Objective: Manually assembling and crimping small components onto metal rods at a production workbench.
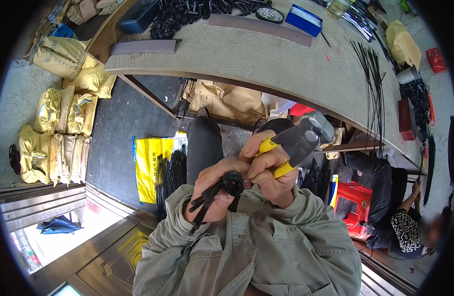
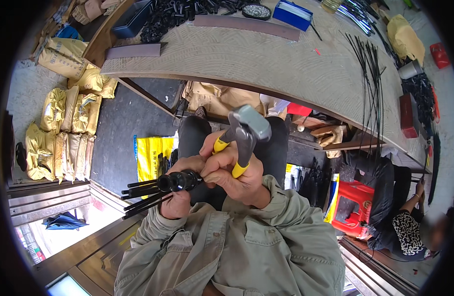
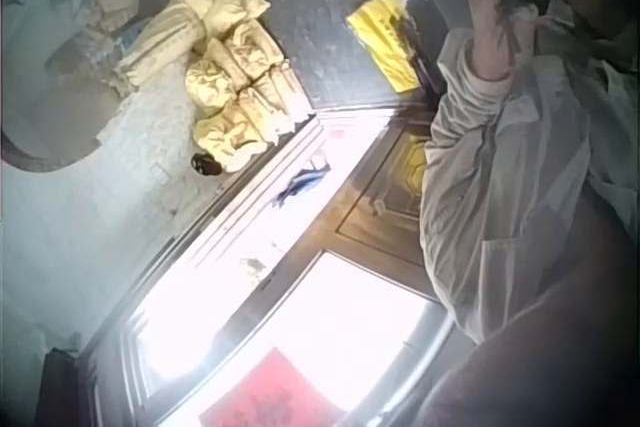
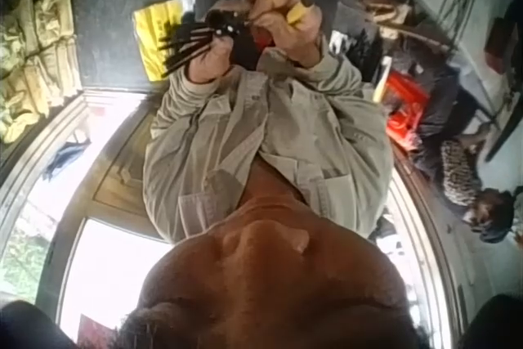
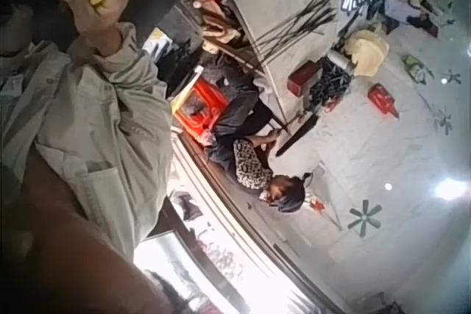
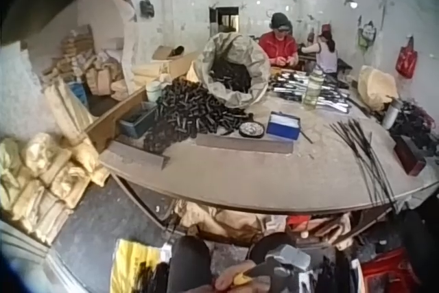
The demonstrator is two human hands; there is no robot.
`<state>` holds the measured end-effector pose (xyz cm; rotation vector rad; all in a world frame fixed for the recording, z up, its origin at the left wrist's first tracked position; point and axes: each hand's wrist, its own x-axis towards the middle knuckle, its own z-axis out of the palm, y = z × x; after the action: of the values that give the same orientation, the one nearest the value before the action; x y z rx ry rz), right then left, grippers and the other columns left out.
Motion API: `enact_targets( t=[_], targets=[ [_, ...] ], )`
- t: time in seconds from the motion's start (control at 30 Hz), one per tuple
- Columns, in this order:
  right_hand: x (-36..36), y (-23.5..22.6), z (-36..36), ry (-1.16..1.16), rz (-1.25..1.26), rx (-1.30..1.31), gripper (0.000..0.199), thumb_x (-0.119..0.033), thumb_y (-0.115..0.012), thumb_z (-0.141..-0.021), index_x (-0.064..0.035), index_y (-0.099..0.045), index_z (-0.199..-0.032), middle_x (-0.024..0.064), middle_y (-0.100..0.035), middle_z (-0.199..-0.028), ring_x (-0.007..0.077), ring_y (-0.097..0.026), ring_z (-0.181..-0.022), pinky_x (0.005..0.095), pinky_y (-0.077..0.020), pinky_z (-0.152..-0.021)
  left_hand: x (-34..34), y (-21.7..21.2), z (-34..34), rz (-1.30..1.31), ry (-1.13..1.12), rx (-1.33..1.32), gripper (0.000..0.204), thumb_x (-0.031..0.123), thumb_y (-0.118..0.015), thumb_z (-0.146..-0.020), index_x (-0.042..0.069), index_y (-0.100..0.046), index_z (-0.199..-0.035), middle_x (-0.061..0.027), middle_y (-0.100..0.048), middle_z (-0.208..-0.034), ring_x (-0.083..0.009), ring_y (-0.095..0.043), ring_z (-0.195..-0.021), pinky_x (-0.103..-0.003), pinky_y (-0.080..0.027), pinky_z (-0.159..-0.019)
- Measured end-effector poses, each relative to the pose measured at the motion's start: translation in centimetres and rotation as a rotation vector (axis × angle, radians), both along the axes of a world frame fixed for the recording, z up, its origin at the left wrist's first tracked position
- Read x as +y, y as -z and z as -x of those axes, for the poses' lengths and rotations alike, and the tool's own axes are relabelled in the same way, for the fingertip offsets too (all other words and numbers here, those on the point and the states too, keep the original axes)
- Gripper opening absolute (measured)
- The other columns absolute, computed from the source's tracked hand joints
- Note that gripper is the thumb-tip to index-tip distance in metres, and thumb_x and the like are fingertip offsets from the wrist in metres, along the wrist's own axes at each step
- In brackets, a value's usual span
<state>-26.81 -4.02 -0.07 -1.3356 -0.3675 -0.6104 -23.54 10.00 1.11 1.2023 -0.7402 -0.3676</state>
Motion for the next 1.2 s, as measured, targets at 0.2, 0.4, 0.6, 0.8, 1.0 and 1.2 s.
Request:
enact_targets(
  t=[0.2, 0.4, 0.6, 0.8, 1.0, 1.2],
  targets=[
    [-0.9, -1.3, 0.1, 0.003, 0.177, 0.035, 0.022, -0.021, -0.066, -0.08, -0.0015, -0.057, -0.074, 0.0141, -0.05, -0.095, 0.0182, -0.052, -0.076, 0.0283, -0.0436, -0.064, 0.0, -0.1, -0.1, -0.011, -0.033, -0.041, 0.052, 0.046, -0.05, -0.087, -0.004, -0.051, -0.1, -0.0077, -0.056, -0.082, -0.0154, -0.056, -0.069, -0.026, -0.044, -0.064],
    [-0.8, -1.9, -0.1, 0.072, 0.31, -0.032, 0.014, -0.012, -0.066, -0.078, 0.0002, -0.061, -0.079, 0.0127, -0.054, -0.091, 0.0139, -0.055, -0.068, 0.0242, -0.0444, -0.056, 0.3, 0.3, 0.1, -0.047, -0.049, 0.01, 0.055, 0.049, -0.048, -0.086, -0.003, -0.052, -0.101, -0.0075, -0.056, -0.08, -0.0142, -0.055, -0.068, -0.025, -0.043, -0.062],
    [-0.8, -2.2, 0.2, -0.012, 0.188, 0.148, 0.014, -0.012, -0.068, -0.076, -0.0007, -0.06, -0.078, 0.0137, -0.054, -0.091, 0.0173, -0.055, -0.074, 0.0269, -0.0444, -0.06, 0.5, 0.4, -0.2, -0.062, -0.024, 0.014, 0.059, 0.053, -0.048, -0.085, -0.003, -0.051, -0.102, -0.0078, -0.056, -0.078, -0.0138, -0.054, -0.066, -0.025, -0.042, -0.061],
    [-0.1, -1.1, -0.2, 0.067, 0.3, 0.03, 0.014, -0.011, -0.069, -0.076, 0.0004, -0.061, -0.08, 0.014, -0.054, -0.091, 0.0154, -0.056, -0.072, 0.0252, -0.0454, -0.056, 0.6, 0.4, 0.2, -0.121, -0.112, 0.032, 0.062, 0.055, -0.048, -0.083, -0.003, -0.049, -0.104, -0.0071, -0.054, -0.085, -0.0129, -0.052, -0.075, -0.025, -0.041, -0.068],
    [2.5, 0.7, 0.2, 0.137, 0.05, 0.067, 0.016, -0.009, -0.064, -0.078, -0.0001, -0.058, -0.089, 0.0166, -0.05, -0.103, 0.0193, -0.052, -0.085, 0.0316, -0.0432, -0.072, 1.0, 1.0, 0.3, -0.108, -0.166, 0.061, 0.063, 0.056, -0.047, -0.083, -0.002, -0.049, -0.106, -0.0065, -0.053, -0.089, -0.0118, -0.05, -0.08, -0.025, -0.04, -0.072],
    [-0.2, -1.5, 0.6, 0.202, 0.491, 0.21, 0.017, -0.001, -0.064, -0.073, -0.0012, -0.059, -0.089, 0.0162, -0.053, -0.105, 0.0211, -0.056, -0.085, 0.0326, -0.0455, -0.068, 2.1, 1.4, -0.1, -0.059, -0.083, 0.169, 0.064, 0.058, -0.046, -0.083, -0.002, -0.049, -0.106, -0.0051, -0.052, -0.086, -0.0106, -0.049, -0.076, -0.024, -0.038, -0.069]
  ],
)
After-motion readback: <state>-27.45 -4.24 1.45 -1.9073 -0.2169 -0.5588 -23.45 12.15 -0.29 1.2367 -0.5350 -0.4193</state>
